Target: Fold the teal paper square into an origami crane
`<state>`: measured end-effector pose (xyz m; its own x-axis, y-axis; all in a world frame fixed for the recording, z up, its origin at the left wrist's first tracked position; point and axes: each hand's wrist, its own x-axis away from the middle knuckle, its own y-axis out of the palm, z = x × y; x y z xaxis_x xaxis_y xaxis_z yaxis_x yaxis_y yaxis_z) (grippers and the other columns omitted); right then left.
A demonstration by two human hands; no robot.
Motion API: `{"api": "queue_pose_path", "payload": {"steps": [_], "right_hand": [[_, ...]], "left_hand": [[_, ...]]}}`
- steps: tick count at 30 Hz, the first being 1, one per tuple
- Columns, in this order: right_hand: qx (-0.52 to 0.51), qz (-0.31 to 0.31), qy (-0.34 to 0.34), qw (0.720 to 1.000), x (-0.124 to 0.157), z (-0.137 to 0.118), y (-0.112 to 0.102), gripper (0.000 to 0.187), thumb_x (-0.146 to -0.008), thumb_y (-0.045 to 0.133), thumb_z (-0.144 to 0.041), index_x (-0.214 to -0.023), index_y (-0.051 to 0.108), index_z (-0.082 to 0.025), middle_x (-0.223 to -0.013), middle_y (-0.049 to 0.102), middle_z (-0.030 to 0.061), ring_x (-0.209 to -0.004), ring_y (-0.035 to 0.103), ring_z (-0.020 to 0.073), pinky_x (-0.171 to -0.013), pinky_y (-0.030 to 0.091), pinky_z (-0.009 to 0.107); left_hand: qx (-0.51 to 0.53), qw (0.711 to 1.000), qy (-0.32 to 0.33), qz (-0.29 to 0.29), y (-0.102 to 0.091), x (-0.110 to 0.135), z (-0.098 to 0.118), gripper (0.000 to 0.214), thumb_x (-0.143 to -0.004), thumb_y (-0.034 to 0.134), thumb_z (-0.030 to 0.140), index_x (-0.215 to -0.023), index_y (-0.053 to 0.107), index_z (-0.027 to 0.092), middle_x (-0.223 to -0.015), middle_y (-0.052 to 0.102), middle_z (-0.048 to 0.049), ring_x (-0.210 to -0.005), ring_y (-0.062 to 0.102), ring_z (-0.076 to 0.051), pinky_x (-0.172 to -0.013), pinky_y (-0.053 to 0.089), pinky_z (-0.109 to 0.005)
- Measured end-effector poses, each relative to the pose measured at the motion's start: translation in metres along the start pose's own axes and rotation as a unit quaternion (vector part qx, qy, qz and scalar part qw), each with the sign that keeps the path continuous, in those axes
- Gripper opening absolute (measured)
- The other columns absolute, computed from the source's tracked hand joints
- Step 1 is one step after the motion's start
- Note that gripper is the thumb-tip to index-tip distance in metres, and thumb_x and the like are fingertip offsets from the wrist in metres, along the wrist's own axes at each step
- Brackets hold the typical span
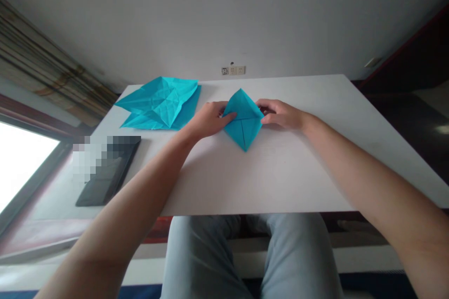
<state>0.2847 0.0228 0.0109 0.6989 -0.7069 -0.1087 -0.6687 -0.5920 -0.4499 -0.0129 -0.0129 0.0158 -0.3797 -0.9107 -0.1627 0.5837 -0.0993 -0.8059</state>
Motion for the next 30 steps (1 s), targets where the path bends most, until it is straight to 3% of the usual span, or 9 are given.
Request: {"api": "queue_pose_path", "payload": {"steps": [5, 11, 18, 24, 27, 30], "right_hand": [[0.006, 0.008, 0.015, 1.000, 0.000, 0.004, -0.005, 0.038, -0.078, 0.083, -0.037, -0.115, 0.084, -0.029, -0.112, 0.086, 0.0030, -0.100, 0.074, 0.0294, -0.095, 0.062, 0.044], [0.029, 0.047, 0.028, 0.998, -0.003, 0.012, 0.000, 0.037, -0.080, 0.085, -0.037, -0.116, 0.083, -0.026, -0.103, 0.085, 0.0042, -0.091, 0.074, 0.0269, -0.091, 0.064, 0.044], [0.021, 0.048, 0.028, 0.998, -0.004, 0.013, -0.001, 0.047, -0.085, 0.094, -0.054, -0.121, 0.083, -0.026, -0.112, 0.087, 0.0067, -0.095, 0.075, 0.0271, -0.096, 0.065, 0.046], [-0.032, 0.062, 0.033, 0.997, -0.006, 0.016, 0.002, 0.056, -0.090, 0.091, -0.074, -0.123, 0.085, -0.029, -0.124, 0.088, 0.0077, -0.120, 0.078, 0.0325, -0.116, 0.063, 0.053], [-0.033, 0.068, 0.029, 0.997, -0.007, 0.016, 0.006, 0.052, -0.092, 0.088, -0.075, -0.119, 0.086, -0.030, -0.131, 0.088, 0.0076, -0.129, 0.078, 0.0337, -0.124, 0.060, 0.056], [-0.006, 0.074, 0.033, 0.997, -0.008, 0.015, 0.010, 0.047, -0.093, 0.087, -0.072, -0.115, 0.087, -0.030, -0.125, 0.089, 0.0074, -0.122, 0.078, 0.0336, -0.122, 0.060, 0.056]], "left_hand": [[-0.006, 1.000, -0.003, 0.018, 0.004, -0.001, 0.001, 0.040, -0.105, 0.059, 0.058, -0.083, 0.064, 0.024, -0.081, 0.071, -0.0040, -0.078, 0.060, -0.023, -0.074, 0.043, -0.038], [-0.013, 0.999, -0.007, 0.041, 0.009, 0.001, 0.004, 0.040, -0.109, 0.059, 0.055, -0.086, 0.067, 0.023, -0.082, 0.072, -0.0038, -0.078, 0.060, -0.022, -0.074, 0.045, -0.035], [-0.022, 0.999, -0.019, 0.046, 0.011, 0.002, 0.007, 0.045, -0.109, 0.062, 0.061, -0.087, 0.068, 0.022, -0.083, 0.072, -0.0046, -0.077, 0.059, -0.022, -0.073, 0.045, -0.035], [-0.003, 0.998, -0.028, 0.054, 0.013, 0.000, 0.006, 0.040, -0.109, 0.062, 0.058, -0.087, 0.064, 0.023, -0.084, 0.072, -0.0047, -0.076, 0.059, -0.022, -0.071, 0.040, -0.036], [0.010, 0.998, -0.031, 0.059, 0.012, 0.000, 0.007, 0.038, -0.109, 0.062, 0.055, -0.086, 0.063, 0.024, -0.083, 0.072, -0.0041, -0.076, 0.059, -0.021, -0.070, 0.040, -0.036], [0.027, 0.997, -0.041, 0.065, 0.011, 0.001, 0.009, 0.039, -0.105, 0.066, 0.057, -0.084, 0.064, 0.024, -0.080, 0.068, -0.0023, -0.074, 0.057, -0.020, -0.069, 0.038, -0.036]]}}
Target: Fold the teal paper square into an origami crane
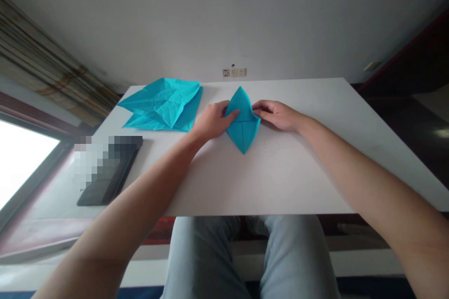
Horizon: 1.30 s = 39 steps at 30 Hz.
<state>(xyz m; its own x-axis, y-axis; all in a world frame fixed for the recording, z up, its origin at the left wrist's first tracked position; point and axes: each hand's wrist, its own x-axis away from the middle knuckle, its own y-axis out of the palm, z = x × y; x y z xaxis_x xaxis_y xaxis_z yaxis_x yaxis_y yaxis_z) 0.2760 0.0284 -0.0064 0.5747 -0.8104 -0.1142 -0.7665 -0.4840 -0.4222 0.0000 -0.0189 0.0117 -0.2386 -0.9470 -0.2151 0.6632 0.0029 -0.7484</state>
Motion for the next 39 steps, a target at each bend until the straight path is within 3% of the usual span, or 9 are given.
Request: {"api": "queue_pose_path", "payload": {"steps": [6, 12, 16, 20, 27, 33, 37, 39], "right_hand": [[0.015, -0.012, -0.003, 1.000, 0.002, -0.003, 0.005, 0.048, -0.095, 0.084, -0.074, -0.114, 0.088, -0.030, -0.114, 0.089, 0.0053, -0.110, 0.078, 0.0318, -0.112, 0.064, 0.054], [-0.030, -0.048, 0.020, 0.998, 0.005, -0.004, -0.004, 0.052, -0.090, 0.093, -0.071, -0.123, 0.088, -0.031, -0.119, 0.089, 0.0056, -0.115, 0.081, 0.0313, -0.116, 0.064, 0.054], [-0.060, -0.058, 0.019, 0.996, 0.005, -0.004, -0.007, 0.062, -0.082, 0.102, -0.068, -0.129, 0.085, -0.031, -0.118, 0.089, 0.0056, -0.112, 0.081, 0.0300, -0.111, 0.068, 0.052], [-0.038, -0.056, 0.009, 0.998, 0.006, -0.004, -0.006, 0.064, -0.083, 0.102, -0.067, -0.131, 0.084, -0.029, -0.119, 0.087, 0.0071, -0.108, 0.080, 0.0285, -0.106, 0.067, 0.048], [-0.014, -0.052, -0.003, 0.999, 0.004, -0.004, -0.002, 0.061, -0.084, 0.099, -0.068, -0.126, 0.082, -0.027, -0.114, 0.084, 0.0069, -0.101, 0.075, 0.0273, -0.096, 0.064, 0.043], [0.014, -0.013, 0.006, 1.000, 0.000, -0.001, 0.007, 0.063, -0.081, 0.098, -0.069, -0.124, 0.081, -0.026, -0.107, 0.080, 0.0056, -0.091, 0.071, 0.0248, -0.085, 0.058, 0.040], [0.048, -0.001, 0.016, 0.999, 0.001, -0.004, 0.009, 0.066, -0.078, 0.098, -0.070, -0.123, 0.079, -0.026, -0.105, 0.080, 0.0047, -0.085, 0.068, 0.0236, -0.078, 0.054, 0.039], [0.066, -0.007, 0.017, 0.998, 0.002, -0.008, 0.010, 0.065, -0.076, 0.098, -0.070, -0.121, 0.078, -0.026, -0.103, 0.079, 0.0040, -0.083, 0.068, 0.0236, -0.078, 0.053, 0.039]], "left_hand": [[0.056, 0.998, -0.005, 0.013, -0.001, 0.002, 0.002, 0.040, -0.098, 0.073, 0.062, -0.096, 0.074, 0.022, -0.087, 0.074, -0.0029, -0.080, 0.061, -0.021, -0.072, 0.045, -0.034], [-0.020, 1.000, -0.008, 0.013, 0.003, 0.004, 0.003, 0.039, -0.101, 0.073, 0.060, -0.093, 0.073, 0.022, -0.088, 0.077, -0.0051, -0.081, 0.063, -0.023, -0.074, 0.045, -0.035], [-0.028, 0.998, -0.022, 0.045, 0.005, 0.006, 0.008, 0.038, -0.101, 0.080, 0.057, -0.117, 0.077, 0.023, -0.100, 0.084, -0.0087, -0.090, 0.074, -0.028, -0.080, 0.054, -0.036], [0.013, 0.997, -0.039, 0.069, 0.006, 0.005, 0.009, 0.041, -0.100, 0.086, 0.050, -0.132, 0.076, 0.025, -0.115, 0.089, -0.0099, -0.105, 0.082, -0.031, -0.089, 0.062, -0.039], [0.040, 0.996, -0.051, 0.067, 0.009, 0.003, 0.003, 0.042, -0.097, 0.089, 0.040, -0.132, 0.069, 0.027, -0.118, 0.088, -0.0076, -0.099, 0.084, -0.028, -0.086, 0.065, -0.040], [0.007, 0.995, -0.008, 0.097, 0.012, 0.006, 0.006, 0.046, -0.094, 0.087, 0.025, -0.131, 0.061, 0.024, -0.140, 0.081, -0.0115, -0.093, 0.082, -0.023, -0.090, 0.066, -0.041], [0.037, 0.995, 0.047, 0.078, 0.009, 0.006, 0.007, 0.018, -0.098, 0.075, 0.017, -0.113, 0.068, 0.023, -0.135, 0.081, -0.0090, -0.108, 0.084, -0.024, -0.096, 0.069, -0.037], [0.042, 0.991, 0.094, 0.082, 0.008, 0.006, 0.007, 0.018, -0.097, 0.068, 0.010, -0.109, 0.073, 0.022, -0.137, 0.081, -0.0090, -0.121, 0.081, -0.023, -0.104, 0.068, -0.036]]}}
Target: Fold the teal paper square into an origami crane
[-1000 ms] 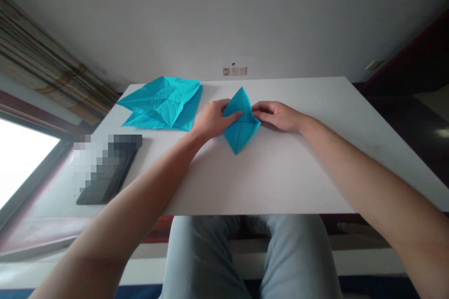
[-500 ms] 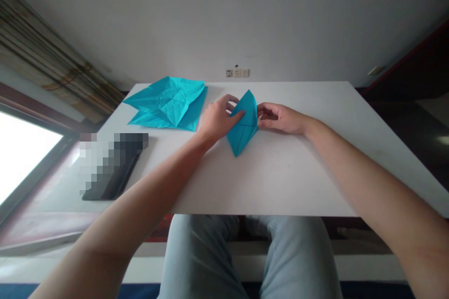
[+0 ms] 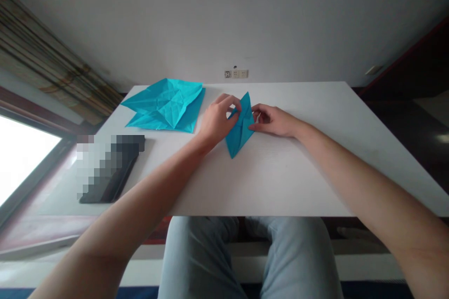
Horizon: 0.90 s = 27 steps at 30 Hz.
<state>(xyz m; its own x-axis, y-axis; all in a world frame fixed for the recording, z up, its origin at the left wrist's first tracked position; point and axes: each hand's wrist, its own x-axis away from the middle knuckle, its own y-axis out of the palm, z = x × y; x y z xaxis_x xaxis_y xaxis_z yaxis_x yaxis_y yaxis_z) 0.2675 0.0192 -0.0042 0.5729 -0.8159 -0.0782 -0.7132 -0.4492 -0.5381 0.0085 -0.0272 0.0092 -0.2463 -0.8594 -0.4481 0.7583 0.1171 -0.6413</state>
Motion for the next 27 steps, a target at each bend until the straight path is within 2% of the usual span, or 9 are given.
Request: {"api": "queue_pose_path", "payload": {"steps": [3, 6, 12, 15, 18, 21, 23, 25, 27], "right_hand": [[0.032, -0.002, -0.001, 0.999, 0.001, -0.005, 0.000, 0.058, -0.078, 0.097, -0.066, -0.113, 0.076, -0.026, -0.101, 0.079, 0.0031, -0.081, 0.067, 0.0228, -0.079, 0.051, 0.039], [0.054, 0.001, -0.006, 0.998, 0.002, -0.006, 0.001, 0.052, -0.079, 0.095, -0.062, -0.110, 0.074, -0.026, -0.099, 0.078, 0.0029, -0.081, 0.066, 0.0222, -0.079, 0.050, 0.039], [0.058, 0.016, -0.011, 0.998, 0.003, -0.004, 0.003, 0.064, -0.077, 0.097, -0.059, -0.128, 0.072, -0.028, -0.105, 0.078, 0.0027, -0.082, 0.066, 0.0227, -0.080, 0.051, 0.039], [0.085, 0.011, -0.003, 0.996, 0.003, -0.006, 0.003, 0.046, -0.086, 0.089, -0.058, -0.116, 0.075, -0.026, -0.098, 0.075, 0.0038, -0.081, 0.064, 0.0235, -0.079, 0.048, 0.039], [0.112, 0.007, -0.006, 0.994, 0.002, -0.007, 0.002, 0.036, -0.092, 0.082, -0.058, -0.104, 0.075, -0.025, -0.093, 0.073, 0.0044, -0.082, 0.064, 0.0240, -0.080, 0.045, 0.039], [0.106, 0.006, -0.021, 0.994, 0.002, -0.005, 0.002, 0.037, -0.087, 0.084, -0.056, -0.103, 0.075, -0.024, -0.095, 0.073, 0.0045, -0.082, 0.063, 0.0230, -0.080, 0.045, 0.038], [0.093, 0.006, -0.022, 0.995, 0.002, -0.003, 0.003, 0.039, -0.084, 0.087, -0.056, -0.104, 0.074, -0.025, -0.096, 0.073, 0.0038, -0.081, 0.062, 0.0222, -0.080, 0.046, 0.038], [0.079, 0.006, -0.018, 0.997, 0.002, -0.003, 0.003, 0.042, -0.083, 0.089, -0.056, -0.106, 0.073, -0.025, -0.096, 0.074, 0.0032, -0.081, 0.062, 0.0217, -0.080, 0.047, 0.038], [0.074, 0.004, -0.016, 0.997, 0.003, -0.004, 0.002, 0.043, -0.083, 0.090, -0.056, -0.109, 0.073, -0.025, -0.097, 0.075, 0.0031, -0.080, 0.062, 0.0214, -0.080, 0.047, 0.038]], "left_hand": [[-0.024, 0.998, 0.047, 0.016, 0.000, 0.001, -0.001, 0.029, -0.101, 0.063, 0.008, -0.116, 0.083, 0.023, -0.147, 0.078, -0.0099, -0.133, 0.078, -0.025, -0.111, 0.067, -0.038], [-0.052, 0.997, 0.045, 0.021, 0.000, 0.002, 0.000, 0.030, -0.104, 0.066, 0.013, -0.118, 0.088, 0.025, -0.151, 0.078, -0.0097, -0.127, 0.080, -0.026, -0.110, 0.068, -0.041], [-0.081, 0.996, 0.036, -0.024, 0.000, 0.003, 0.004, 0.024, -0.101, 0.084, 0.033, -0.123, 0.088, 0.026, -0.146, 0.080, -0.0109, -0.127, 0.081, -0.030, -0.110, 0.067, -0.041], [-0.089, 0.995, 0.030, -0.041, 0.000, 0.003, 0.004, 0.030, -0.098, 0.086, 0.034, -0.126, 0.082, 0.025, -0.142, 0.080, -0.0103, -0.123, 0.080, -0.030, -0.106, 0.066, -0.042], [-0.091, 0.996, 0.006, -0.025, 0.003, 0.005, -0.001, 0.056, -0.090, 0.092, 0.033, -0.140, 0.069, 0.023, -0.145, 0.077, -0.0128, -0.119, 0.080, -0.032, -0.099, 0.066, -0.043], [-0.082, 0.996, -0.009, -0.017, 0.006, 0.007, -0.007, 0.088, -0.083, 0.096, 0.033, -0.157, 0.051, 0.021, -0.156, 0.070, -0.0175, -0.117, 0.079, -0.032, -0.093, 0.066, -0.043], [-0.068, 0.997, -0.016, -0.024, 0.007, 0.006, -0.009, 0.099, -0.079, 0.097, 0.033, -0.163, 0.046, 0.021, -0.154, 0.070, -0.0177, -0.115, 0.079, -0.031, -0.090, 0.065, -0.042], [-0.041, 0.998, -0.036, -0.023, 0.003, 0.003, -0.009, 0.089, -0.080, 0.097, 0.036, -0.157, 0.053, 0.021, -0.144, 0.076, -0.0150, -0.111, 0.079, -0.029, -0.088, 0.064, -0.040], [-0.002, 0.998, -0.063, -0.010, -0.004, -0.002, -0.007, 0.051, -0.092, 0.087, 0.040, -0.134, 0.066, 0.021, -0.130, 0.080, -0.0111, -0.106, 0.078, -0.025, -0.087, 0.062, -0.037]]}}
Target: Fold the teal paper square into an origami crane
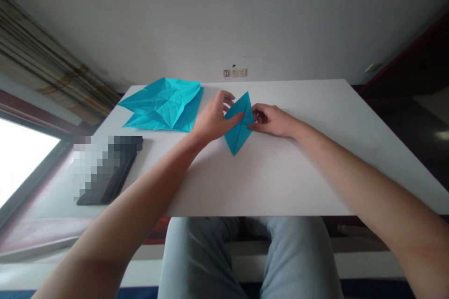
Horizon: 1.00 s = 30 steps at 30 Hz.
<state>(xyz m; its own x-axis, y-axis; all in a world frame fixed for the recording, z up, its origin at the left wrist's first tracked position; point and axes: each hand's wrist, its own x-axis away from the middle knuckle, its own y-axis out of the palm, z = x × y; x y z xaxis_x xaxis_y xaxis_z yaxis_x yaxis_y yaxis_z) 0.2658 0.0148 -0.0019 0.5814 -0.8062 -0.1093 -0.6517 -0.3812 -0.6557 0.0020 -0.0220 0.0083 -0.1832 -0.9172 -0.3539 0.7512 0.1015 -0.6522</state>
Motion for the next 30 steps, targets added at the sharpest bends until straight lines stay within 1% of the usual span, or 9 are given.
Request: {"api": "queue_pose_path", "payload": {"steps": [2, 3, 5, 10, 18, 21, 24, 27, 30], "right_hand": [[0.002, -0.005, 0.001, 1.000, 0.000, -0.001, -0.001, 0.043, -0.084, 0.089, -0.056, -0.109, 0.073, -0.025, -0.097, 0.075, 0.0032, -0.080, 0.062, 0.0213, -0.079, 0.048, 0.038], [0.005, -0.007, 0.001, 1.000, 0.000, -0.002, -0.001, 0.042, -0.085, 0.089, -0.056, -0.109, 0.073, -0.025, -0.097, 0.074, 0.0033, -0.080, 0.062, 0.0214, -0.079, 0.048, 0.039], [0.006, -0.009, 0.002, 1.000, 0.000, -0.002, -0.002, 0.042, -0.085, 0.089, -0.055, -0.109, 0.074, -0.025, -0.097, 0.074, 0.0033, -0.080, 0.062, 0.0215, -0.080, 0.047, 0.039], [-0.014, -0.007, 0.004, 1.000, 0.000, 0.000, -0.002, 0.053, -0.084, 0.093, -0.059, -0.121, 0.074, -0.027, -0.103, 0.076, 0.0039, -0.081, 0.062, 0.0219, -0.080, 0.048, 0.040], [-0.046, 0.004, -0.017, 0.999, -0.002, 0.013, 0.002, 0.077, -0.081, 0.097, -0.068, -0.140, 0.065, -0.031, -0.108, 0.075, 0.0042, -0.083, 0.065, 0.0240, -0.080, 0.054, 0.042], [-0.058, 0.016, -0.024, 0.998, -0.002, 0.018, 0.004, 0.099, -0.077, 0.100, -0.068, -0.157, 0.052, -0.034, -0.114, 0.074, 0.0040, -0.082, 0.066, 0.0231, -0.077, 0.057, 0.041], [-0.069, 0.021, -0.032, 0.997, -0.002, 0.020, 0.006, 0.110, -0.077, 0.101, -0.066, -0.164, 0.040, -0.037, -0.122, 0.071, 0.0043, -0.079, 0.065, 0.0206, -0.073, 0.058, 0.039], [-0.065, 0.016, -0.035, 0.997, -0.001, 0.017, 0.005, 0.097, -0.079, 0.099, -0.066, -0.156, 0.047, -0.036, -0.124, 0.071, 0.0044, -0.078, 0.064, 0.0189, -0.073, 0.057, 0.038], [-0.022, 0.005, -0.037, 0.999, -0.001, 0.011, 0.001, 0.065, -0.085, 0.094, -0.068, -0.131, 0.068, -0.030, -0.118, 0.072, 0.0056, -0.083, 0.064, 0.0208, -0.080, 0.057, 0.040]], "left_hand": [[0.024, 0.999, -0.032, 0.024, -0.010, -0.006, 0.003, 0.019, -0.100, 0.075, 0.038, -0.106, 0.070, 0.022, -0.116, 0.082, -0.0080, -0.097, 0.074, -0.021, -0.086, 0.059, -0.033], [0.034, 0.997, -0.051, 0.037, -0.016, -0.008, 0.005, 0.014, -0.101, 0.069, 0.036, -0.097, 0.069, 0.022, -0.107, 0.081, -0.0067, -0.094, 0.072, -0.020, -0.084, 0.057, -0.032], [0.080, 0.993, -0.088, 0.013, -0.025, -0.011, 0.007, 0.023, -0.104, 0.057, 0.030, -0.087, 0.069, 0.022, -0.089, 0.077, -0.0048, -0.081, 0.067, -0.018, -0.073, 0.052, -0.030], [0.152, 0.974, -0.143, -0.083, -0.033, -0.010, 0.012, 0.030, -0.104, 0.049, 0.028, -0.091, 0.075, 0.020, -0.068, 0.070, -0.0027, -0.057, 0.059, -0.016, -0.059, 0.047, -0.028], [0.203, 0.955, -0.184, -0.115, -0.017, -0.008, 0.017, 0.020, -0.103, 0.054, 0.018, -0.103, 0.074, 0.019, -0.085, 0.077, -0.0029, -0.070, 0.078, -0.016, -0.067, 0.057, -0.025], [0.154, 0.968, -0.160, -0.116, -0.016, -0.008, 0.012, 0.015, -0.097, 0.066, 0.014, -0.108, 0.075, 0.019, -0.092, 0.080, -0.0035, -0.076, 0.080, -0.016, -0.070, 0.057, -0.025], [0.073, 0.987, -0.090, -0.114, -0.021, -0.009, 0.001, 0.021, -0.088, 0.083, 0.020, -0.108, 0.078, 0.020, -0.097, 0.082, -0.0039, -0.079, 0.075, -0.016, -0.071, 0.055, -0.026], [0.037, 0.985, -0.039, -0.166, -0.023, -0.010, -0.010, 0.026, -0.084, 0.091, 0.032, -0.104, 0.078, 0.021, -0.100, 0.082, -0.0048, -0.079, 0.071, -0.017, -0.073, 0.055, -0.029], [0.019, 0.988, -0.003, -0.154, -0.020, -0.010, -0.017, 0.031, -0.086, 0.091, 0.039, -0.109, 0.079, 0.022, -0.111, 0.082, -0.0071, -0.078, 0.070, -0.017, -0.077, 0.057, -0.033]]}}
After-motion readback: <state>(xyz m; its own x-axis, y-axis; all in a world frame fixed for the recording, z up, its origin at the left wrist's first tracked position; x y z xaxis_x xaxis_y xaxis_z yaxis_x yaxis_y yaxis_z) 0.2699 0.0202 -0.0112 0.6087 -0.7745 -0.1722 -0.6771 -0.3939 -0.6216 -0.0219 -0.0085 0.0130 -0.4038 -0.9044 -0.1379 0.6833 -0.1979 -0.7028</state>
